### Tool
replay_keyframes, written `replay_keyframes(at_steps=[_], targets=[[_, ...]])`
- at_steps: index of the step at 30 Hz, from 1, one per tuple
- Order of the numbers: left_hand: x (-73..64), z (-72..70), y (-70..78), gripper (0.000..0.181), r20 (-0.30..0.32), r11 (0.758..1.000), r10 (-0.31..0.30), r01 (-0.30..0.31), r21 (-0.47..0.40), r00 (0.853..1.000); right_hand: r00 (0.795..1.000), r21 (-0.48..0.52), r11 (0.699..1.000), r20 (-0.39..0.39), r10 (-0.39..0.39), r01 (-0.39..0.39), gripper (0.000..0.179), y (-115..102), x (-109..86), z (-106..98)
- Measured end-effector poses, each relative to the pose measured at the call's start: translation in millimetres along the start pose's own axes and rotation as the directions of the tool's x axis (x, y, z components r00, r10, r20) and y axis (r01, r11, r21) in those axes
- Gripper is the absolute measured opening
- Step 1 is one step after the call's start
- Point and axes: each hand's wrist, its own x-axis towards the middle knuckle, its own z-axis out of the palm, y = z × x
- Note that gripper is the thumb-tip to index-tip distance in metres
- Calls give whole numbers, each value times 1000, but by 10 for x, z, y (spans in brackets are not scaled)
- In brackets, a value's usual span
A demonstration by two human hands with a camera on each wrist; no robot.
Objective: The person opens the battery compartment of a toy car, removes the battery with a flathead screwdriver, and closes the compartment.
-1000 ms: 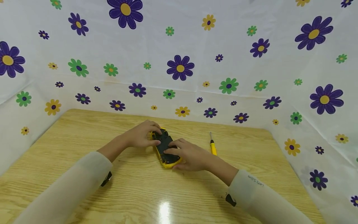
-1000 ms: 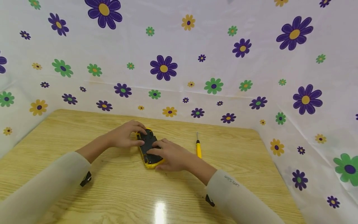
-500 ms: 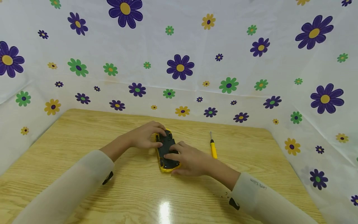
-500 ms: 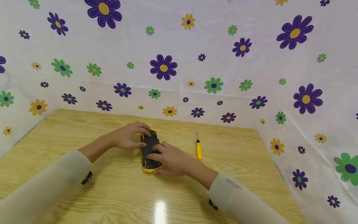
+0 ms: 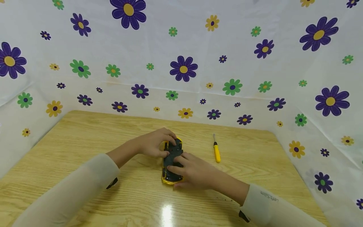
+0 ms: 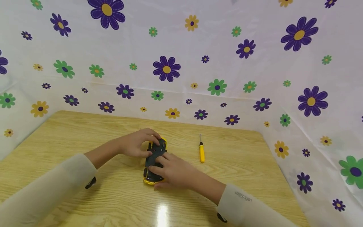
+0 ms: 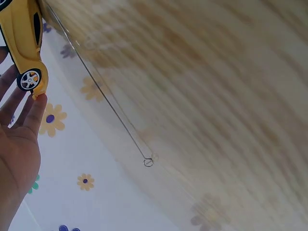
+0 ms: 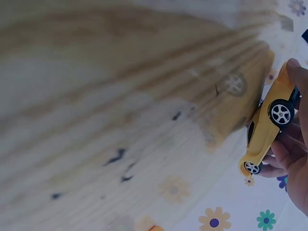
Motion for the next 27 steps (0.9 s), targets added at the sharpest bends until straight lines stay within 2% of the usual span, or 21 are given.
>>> replay_keyframes(at_steps=[7, 14, 18, 27], targets=[[11, 38, 86, 34, 11, 1000, 25, -26, 8, 1000, 999, -6, 1000, -36, -16, 16, 61, -64, -82, -15], [-31, 69, 169, 34, 28, 999, 33, -33, -8, 999, 999, -8, 999, -36, -40, 40, 60, -124, -137, -17], [-52, 89, 206, 35, 38, 998, 56, -57, 5, 998, 998, 1, 999, -37, -43, 43, 61, -170, -169, -25], [-98, 91, 249, 35, 26, 997, 70, -71, 23, 997, 995, -32, 997, -68, -75, 73, 60, -204, -191, -15]])
